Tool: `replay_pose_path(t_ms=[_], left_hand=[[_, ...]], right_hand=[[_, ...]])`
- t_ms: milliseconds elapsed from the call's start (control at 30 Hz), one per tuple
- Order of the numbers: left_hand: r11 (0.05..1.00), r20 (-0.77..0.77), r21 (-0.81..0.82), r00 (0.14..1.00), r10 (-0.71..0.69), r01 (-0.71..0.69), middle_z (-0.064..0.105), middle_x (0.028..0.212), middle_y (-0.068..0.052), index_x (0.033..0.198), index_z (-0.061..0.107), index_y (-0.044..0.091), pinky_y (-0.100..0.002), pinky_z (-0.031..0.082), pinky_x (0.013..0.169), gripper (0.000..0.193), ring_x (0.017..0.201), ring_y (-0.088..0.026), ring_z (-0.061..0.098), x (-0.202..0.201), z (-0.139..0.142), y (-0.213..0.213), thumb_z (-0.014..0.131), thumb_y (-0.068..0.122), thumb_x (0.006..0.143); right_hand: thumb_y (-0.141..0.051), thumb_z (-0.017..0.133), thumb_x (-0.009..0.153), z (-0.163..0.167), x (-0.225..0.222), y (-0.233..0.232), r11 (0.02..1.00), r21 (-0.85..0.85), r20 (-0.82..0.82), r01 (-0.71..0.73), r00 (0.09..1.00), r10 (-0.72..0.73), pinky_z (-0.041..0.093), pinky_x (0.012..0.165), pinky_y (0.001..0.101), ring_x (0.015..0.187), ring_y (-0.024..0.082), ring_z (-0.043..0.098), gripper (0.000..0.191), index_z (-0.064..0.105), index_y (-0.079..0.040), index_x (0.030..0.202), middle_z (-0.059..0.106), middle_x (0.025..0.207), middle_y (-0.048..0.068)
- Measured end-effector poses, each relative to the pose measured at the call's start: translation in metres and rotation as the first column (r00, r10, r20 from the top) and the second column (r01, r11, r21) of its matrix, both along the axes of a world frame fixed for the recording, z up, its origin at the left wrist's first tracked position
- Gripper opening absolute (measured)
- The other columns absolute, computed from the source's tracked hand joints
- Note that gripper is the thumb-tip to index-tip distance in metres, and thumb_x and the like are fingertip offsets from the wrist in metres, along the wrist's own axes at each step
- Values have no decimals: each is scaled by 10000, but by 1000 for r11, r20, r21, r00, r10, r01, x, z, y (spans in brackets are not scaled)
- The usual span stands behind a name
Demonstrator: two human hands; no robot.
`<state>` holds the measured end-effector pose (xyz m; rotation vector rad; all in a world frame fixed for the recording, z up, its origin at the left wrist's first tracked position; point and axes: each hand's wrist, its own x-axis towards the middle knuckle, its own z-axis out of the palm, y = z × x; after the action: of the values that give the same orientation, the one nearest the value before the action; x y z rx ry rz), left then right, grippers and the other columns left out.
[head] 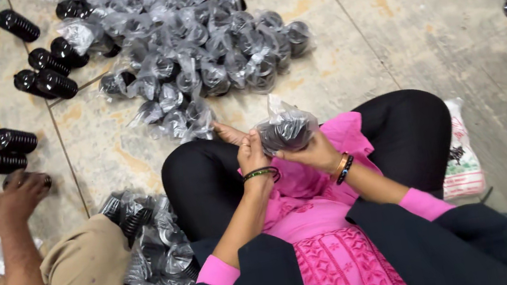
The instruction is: The person sits on the floor and packs black plastic bottles into clear plastic bags one at a time, twisting and sealing each bag and placing it on a growing pile of filled bags beside them. Other workers around them perform the same bagging work on the floor.
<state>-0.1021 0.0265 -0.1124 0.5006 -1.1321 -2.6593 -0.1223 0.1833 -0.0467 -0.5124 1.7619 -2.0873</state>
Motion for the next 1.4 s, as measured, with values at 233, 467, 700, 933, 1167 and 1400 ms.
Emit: replay_pose_path(t_ms=[233,467,700,933,1167,1400], left_hand=[[939,175,333,972,-156,91,631,879,13,992,594,101,-252,452,676,224,739,-89,556,32,45,12,560,316,1044],[678,-188,601,900,-394,423,569,863,39,1086,610,115,-234,394,574,173,642,-60,475,68,46,13,664,279,1081],[775,-157,-228,763,-627,590,614,1012,16,1053,559,123,-262,540,811,95,912,-84,623,45,34,-21,626,152,992],[928,-223,-22,903,-366,371,605,918,3,1037,551,122,-244,516,745,73,821,-90,601,39,57,-4,576,190,1040],[904,-281,-427,948,-151,17,585,893,41,1038,571,79,-194,445,696,109,778,-27,519,72,74,15,610,169,1084],[537,-173,-833,860,-481,133,602,794,38,879,675,35,-217,428,647,146,720,-41,524,80,120,-38,735,118,984]], right_hand=[[-42,718,938,-2,26,-1,797,-555,372,238,928,-19,569,959,433,1101,254,680,391,589,2,1304,681,1217,118],[-84,770,871,44,42,19,827,-562,305,38,938,164,578,944,484,1076,304,690,497,560,3,1313,699,1200,151],[-155,879,720,110,55,39,893,257,-707,-370,558,435,324,1174,477,1443,293,416,811,441,-134,1402,454,1512,151],[32,661,825,117,47,54,841,8,-416,-542,763,495,253,1315,467,1578,284,342,680,438,-68,1459,407,1648,172],[-134,812,860,70,83,22,998,42,-336,53,941,-36,458,1065,383,1219,198,579,575,457,-58,1307,565,1315,96],[-183,746,935,85,66,53,920,393,-480,-13,850,217,457,884,368,907,160,654,127,718,-69,982,731,905,32]])
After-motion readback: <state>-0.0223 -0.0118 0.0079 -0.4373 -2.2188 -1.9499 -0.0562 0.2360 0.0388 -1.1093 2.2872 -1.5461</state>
